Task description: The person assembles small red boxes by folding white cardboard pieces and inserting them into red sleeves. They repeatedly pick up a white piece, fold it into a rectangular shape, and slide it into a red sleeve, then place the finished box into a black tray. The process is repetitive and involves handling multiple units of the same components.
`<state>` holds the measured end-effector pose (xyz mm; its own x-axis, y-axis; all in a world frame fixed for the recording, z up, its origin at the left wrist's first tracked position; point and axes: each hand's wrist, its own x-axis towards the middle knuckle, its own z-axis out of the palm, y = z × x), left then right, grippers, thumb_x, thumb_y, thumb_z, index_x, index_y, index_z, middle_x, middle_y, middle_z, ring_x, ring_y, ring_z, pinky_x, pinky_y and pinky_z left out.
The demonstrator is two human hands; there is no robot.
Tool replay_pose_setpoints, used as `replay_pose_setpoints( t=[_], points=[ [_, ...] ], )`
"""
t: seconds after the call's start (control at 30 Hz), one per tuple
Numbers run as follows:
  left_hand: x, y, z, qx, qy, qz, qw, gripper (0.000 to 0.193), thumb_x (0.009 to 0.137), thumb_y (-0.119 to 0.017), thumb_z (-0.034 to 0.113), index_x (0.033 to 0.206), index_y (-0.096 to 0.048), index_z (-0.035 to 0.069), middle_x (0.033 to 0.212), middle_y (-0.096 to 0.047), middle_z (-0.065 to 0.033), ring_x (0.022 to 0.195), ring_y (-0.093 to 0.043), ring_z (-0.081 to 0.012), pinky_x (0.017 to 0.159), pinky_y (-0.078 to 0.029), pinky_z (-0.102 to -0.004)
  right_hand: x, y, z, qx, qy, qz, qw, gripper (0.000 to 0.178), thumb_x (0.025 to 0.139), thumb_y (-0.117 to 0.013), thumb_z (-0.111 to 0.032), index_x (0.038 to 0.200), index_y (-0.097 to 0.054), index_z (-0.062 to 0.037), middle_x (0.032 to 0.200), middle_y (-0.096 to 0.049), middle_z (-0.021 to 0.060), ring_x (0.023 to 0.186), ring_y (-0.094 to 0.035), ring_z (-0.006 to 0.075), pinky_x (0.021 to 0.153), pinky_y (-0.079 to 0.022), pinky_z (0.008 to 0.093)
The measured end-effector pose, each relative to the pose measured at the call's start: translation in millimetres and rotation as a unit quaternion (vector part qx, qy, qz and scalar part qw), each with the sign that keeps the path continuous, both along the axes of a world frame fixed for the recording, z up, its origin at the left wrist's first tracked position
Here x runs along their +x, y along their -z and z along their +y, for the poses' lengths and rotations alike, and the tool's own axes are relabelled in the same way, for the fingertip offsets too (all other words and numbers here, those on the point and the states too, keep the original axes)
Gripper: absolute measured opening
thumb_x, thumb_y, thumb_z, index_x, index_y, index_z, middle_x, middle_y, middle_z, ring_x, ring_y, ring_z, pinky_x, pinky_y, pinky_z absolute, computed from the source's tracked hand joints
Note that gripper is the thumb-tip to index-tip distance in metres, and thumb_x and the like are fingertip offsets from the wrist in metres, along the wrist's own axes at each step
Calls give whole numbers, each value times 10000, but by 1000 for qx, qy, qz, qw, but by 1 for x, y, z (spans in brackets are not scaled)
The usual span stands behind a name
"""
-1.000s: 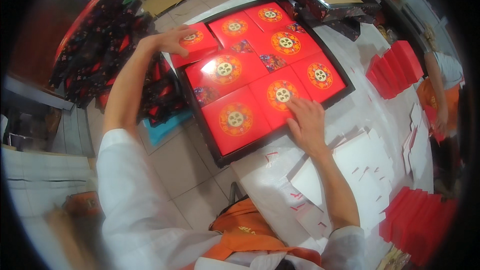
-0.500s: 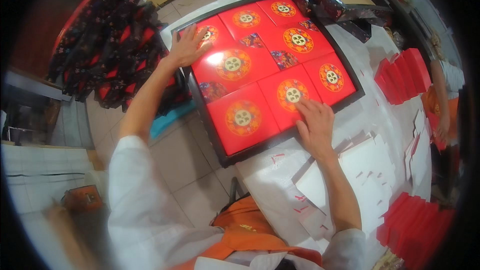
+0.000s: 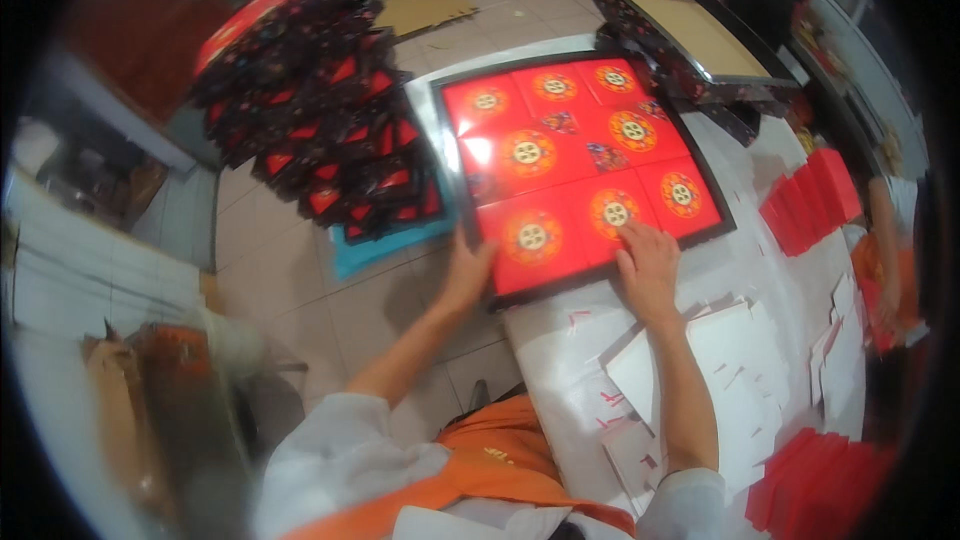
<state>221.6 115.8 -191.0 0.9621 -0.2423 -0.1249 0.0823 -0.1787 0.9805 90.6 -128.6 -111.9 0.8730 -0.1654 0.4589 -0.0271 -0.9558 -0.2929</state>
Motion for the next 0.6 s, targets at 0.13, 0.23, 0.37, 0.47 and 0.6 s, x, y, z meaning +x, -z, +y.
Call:
replay_pose_setpoints(
  t=[0.13, 0.23, 0.37, 0.47, 0.6],
  points=[
    [-44, -50, -5, -50, -6, 154, 987, 763, 815, -540, 358, 1368, -137, 22, 1279, -384, -178, 1132, -423, -240, 950, -333, -334, -3, 0, -3, -2, -4, 1, 1000, 327, 829, -518, -240, 1105, -532, -66, 1168, -506, 76, 1118, -411, 229, 987, -229, 429],
    [-27, -23, 10, -85, 18, 160, 983, 792, 809, -541, 352, 1379, -102, 22, 1296, -357, -190, 1120, -429, -251, 934, -352, -343, 4, 4, -1, 27, -30, 3, 999, 333, 831, -518, -242, 1112, -528, -65, 1170, -505, 82, 1126, -413, 232, 994, -223, 430],
    [-33, -17, 5, -140, -22, 158, 977, 631, 822, -545, 289, 1322, -219, 87, 1098, -492, -120, 878, -537, -209, 684, -466, -354, 2, -3, -20, 135, -72, 27, 988, 363, 828, -529, -258, 1124, -516, -48, 1177, -501, 117, 1126, -432, 260, 990, -246, 425],
    [-34, -48, 17, -148, -17, 198, 969, 792, 798, -582, 287, 1381, -104, 43, 1263, -385, -170, 1116, -431, -247, 907, -383, -387, -3, -11, -49, 235, -10, -51, 971, 424, 836, -531, -290, 1145, -488, -4, 1211, -476, 173, 1128, -444, 308, 957, -318, 382],
    [-21, -64, 80, -163, -20, 209, 964, 828, 784, -611, 312, 1394, -95, 94, 1287, -348, -154, 1100, -443, -252, 858, -425, -360, -31, 6, -117, 191, 149, -6, 970, 431, 854, -517, -284, 1162, -472, 14, 1189, -492, 183, 1093, -474, 298, 940, -344, 347]
  ],
)
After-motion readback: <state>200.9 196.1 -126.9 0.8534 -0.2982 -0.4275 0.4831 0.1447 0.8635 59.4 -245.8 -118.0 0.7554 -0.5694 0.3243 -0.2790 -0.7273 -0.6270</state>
